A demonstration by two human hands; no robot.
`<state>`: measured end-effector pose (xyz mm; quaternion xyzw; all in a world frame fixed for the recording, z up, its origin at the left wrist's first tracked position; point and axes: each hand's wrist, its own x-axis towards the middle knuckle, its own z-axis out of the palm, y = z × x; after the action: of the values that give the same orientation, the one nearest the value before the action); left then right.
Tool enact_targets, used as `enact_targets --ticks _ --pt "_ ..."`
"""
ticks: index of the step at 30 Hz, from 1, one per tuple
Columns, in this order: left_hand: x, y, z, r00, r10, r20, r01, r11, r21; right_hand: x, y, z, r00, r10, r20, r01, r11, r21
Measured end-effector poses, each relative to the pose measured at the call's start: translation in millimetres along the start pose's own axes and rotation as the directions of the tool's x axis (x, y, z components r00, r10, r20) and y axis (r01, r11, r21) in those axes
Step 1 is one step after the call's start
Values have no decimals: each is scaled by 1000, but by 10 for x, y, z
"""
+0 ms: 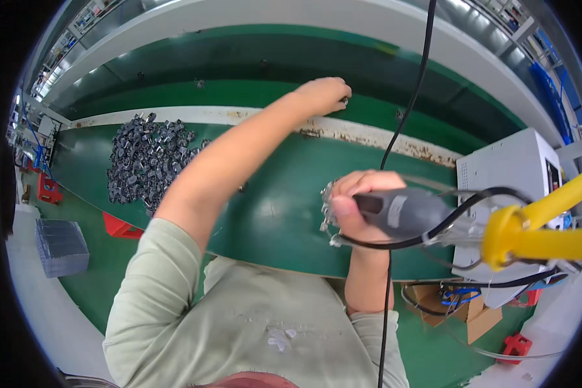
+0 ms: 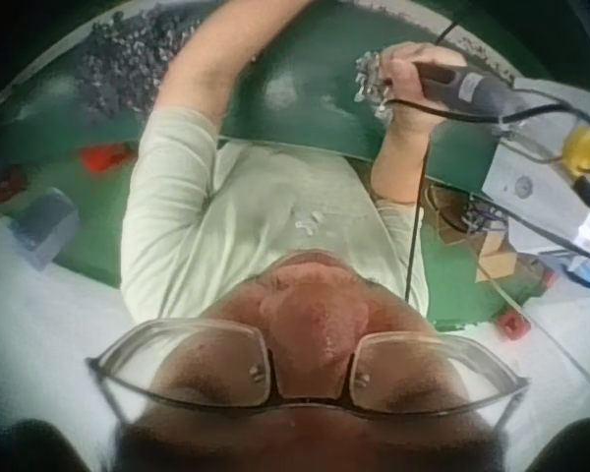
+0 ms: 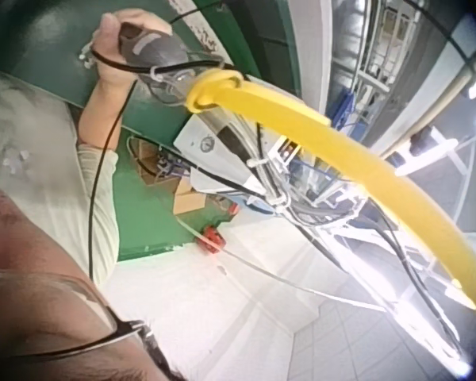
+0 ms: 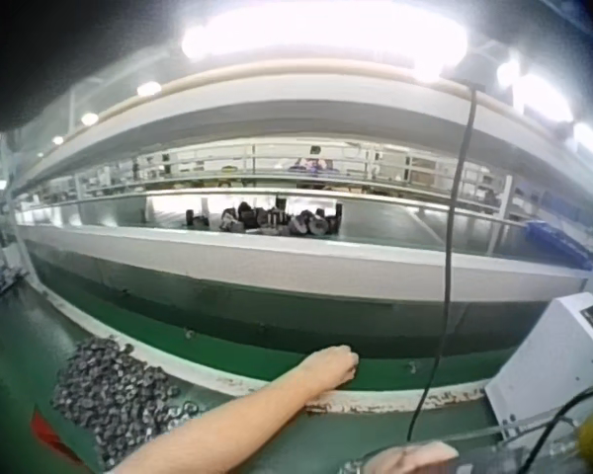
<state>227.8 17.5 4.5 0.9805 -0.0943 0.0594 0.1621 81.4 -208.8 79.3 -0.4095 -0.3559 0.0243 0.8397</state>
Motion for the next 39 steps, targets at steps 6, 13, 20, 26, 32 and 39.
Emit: enact_targets --ticks 6,13,20,26,32,39 --pt "-1575 664 -381 979 75 192 -58 994 -94 84 -107 -122 998 -56 37 56 998 -6" --pt "-2094 786 28 989 73 -129 -117 917 -380 74 -17 -7 991 10 133 -7 1000 -22" --pt "-2103 643 71 989 120 -87 -147 865 -480 74 75 -16 991 28 130 -24 999 -36" --pt "-2116 601 109 981 142 -128 -188 849 -493 69 125 -31 987 18 159 -13 999 -34" --pt "-2115 603 113 982 135 -129 -182 844 -505 73 134 -30 985 15 174 -10 1000 -28" --pt "-2114 620 117 981 139 -135 -189 839 -510 68 122 81 987 22 161 -10 997 -77"
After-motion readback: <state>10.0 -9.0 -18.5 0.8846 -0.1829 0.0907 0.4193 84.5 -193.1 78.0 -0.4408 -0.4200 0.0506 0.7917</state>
